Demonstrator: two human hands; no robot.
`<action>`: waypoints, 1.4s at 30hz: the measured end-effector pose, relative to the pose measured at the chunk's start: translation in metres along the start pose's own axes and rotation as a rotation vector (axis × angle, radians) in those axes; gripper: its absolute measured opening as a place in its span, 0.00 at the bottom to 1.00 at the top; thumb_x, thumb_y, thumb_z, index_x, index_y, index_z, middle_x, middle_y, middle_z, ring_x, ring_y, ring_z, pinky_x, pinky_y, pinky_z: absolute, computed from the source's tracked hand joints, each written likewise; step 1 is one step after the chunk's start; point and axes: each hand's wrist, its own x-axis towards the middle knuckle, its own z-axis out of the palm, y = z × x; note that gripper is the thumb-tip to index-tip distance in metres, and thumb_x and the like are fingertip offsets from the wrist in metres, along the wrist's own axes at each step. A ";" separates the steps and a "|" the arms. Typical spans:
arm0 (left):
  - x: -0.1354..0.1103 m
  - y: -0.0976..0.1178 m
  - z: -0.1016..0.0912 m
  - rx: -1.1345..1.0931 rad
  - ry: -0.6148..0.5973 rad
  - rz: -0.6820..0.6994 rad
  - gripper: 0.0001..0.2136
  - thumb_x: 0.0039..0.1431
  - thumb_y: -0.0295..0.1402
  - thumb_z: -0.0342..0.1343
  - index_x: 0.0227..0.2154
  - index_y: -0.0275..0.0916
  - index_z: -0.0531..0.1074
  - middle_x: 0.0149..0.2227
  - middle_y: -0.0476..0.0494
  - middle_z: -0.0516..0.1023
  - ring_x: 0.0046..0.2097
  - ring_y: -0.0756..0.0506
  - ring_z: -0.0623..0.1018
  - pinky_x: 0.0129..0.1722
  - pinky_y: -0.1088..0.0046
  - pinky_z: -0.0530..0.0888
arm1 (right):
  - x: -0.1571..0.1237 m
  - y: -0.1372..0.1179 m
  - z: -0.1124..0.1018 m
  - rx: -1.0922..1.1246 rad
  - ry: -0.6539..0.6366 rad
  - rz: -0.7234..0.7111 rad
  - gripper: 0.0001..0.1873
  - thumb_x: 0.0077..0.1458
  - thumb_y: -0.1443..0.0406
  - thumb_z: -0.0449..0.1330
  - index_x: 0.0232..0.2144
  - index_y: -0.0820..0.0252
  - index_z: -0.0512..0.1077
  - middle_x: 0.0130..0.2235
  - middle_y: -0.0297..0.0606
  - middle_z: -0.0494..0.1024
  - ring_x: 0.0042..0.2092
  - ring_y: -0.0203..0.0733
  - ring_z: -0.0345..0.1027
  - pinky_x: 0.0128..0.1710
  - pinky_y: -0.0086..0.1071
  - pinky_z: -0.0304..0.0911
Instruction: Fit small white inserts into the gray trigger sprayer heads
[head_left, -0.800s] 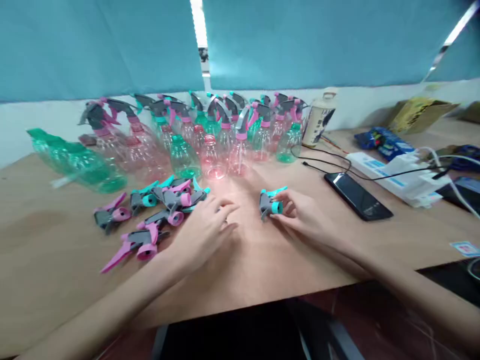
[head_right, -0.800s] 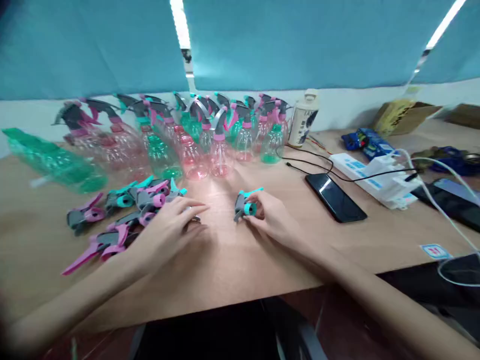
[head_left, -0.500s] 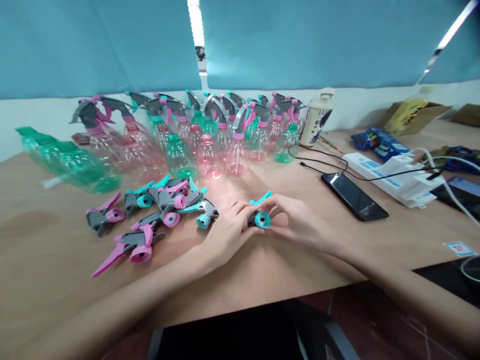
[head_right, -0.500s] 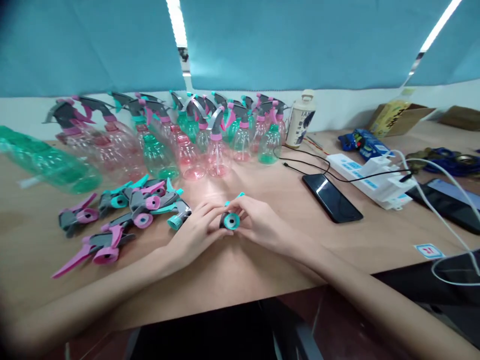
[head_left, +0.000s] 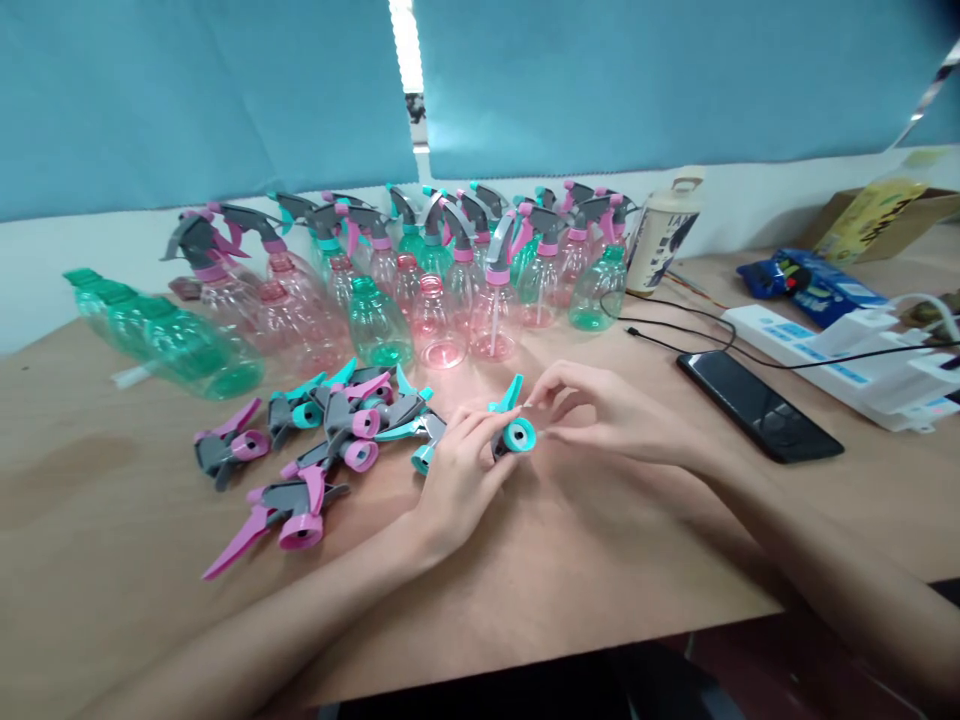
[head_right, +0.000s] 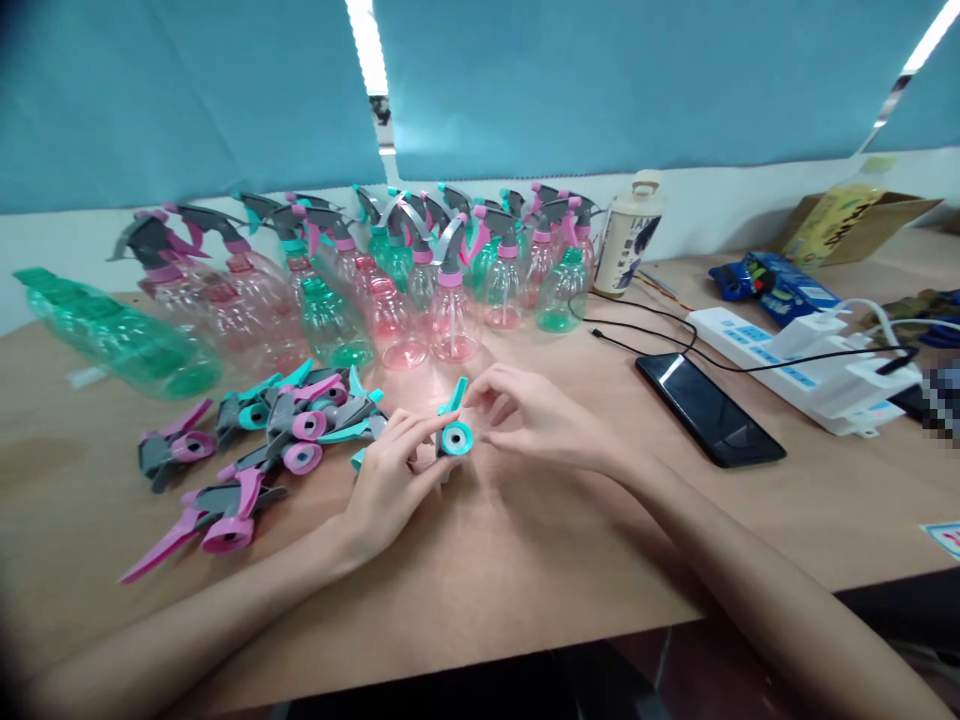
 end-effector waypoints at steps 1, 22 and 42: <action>0.000 0.000 0.000 -0.005 -0.007 -0.017 0.18 0.53 0.23 0.60 0.48 0.39 0.69 0.42 0.45 0.76 0.46 0.43 0.70 0.45 0.63 0.71 | -0.001 0.000 0.000 -0.023 0.021 -0.001 0.08 0.53 0.64 0.61 0.36 0.60 0.70 0.40 0.38 0.74 0.38 0.38 0.70 0.37 0.32 0.68; -0.002 0.003 -0.001 -0.162 -0.029 -0.219 0.14 0.56 0.24 0.57 0.45 0.40 0.70 0.37 0.48 0.73 0.35 0.48 0.72 0.34 0.73 0.70 | -0.017 -0.002 0.040 -0.029 0.087 0.223 0.16 0.60 0.60 0.54 0.45 0.61 0.73 0.22 0.30 0.73 0.20 0.30 0.60 0.23 0.25 0.57; -0.001 0.002 -0.001 -0.238 -0.097 -0.129 0.15 0.57 0.24 0.57 0.47 0.41 0.70 0.40 0.47 0.74 0.37 0.47 0.70 0.35 0.73 0.70 | -0.015 0.007 0.035 -0.024 0.035 0.052 0.13 0.55 0.60 0.60 0.41 0.59 0.66 0.20 0.23 0.59 0.21 0.29 0.53 0.20 0.24 0.50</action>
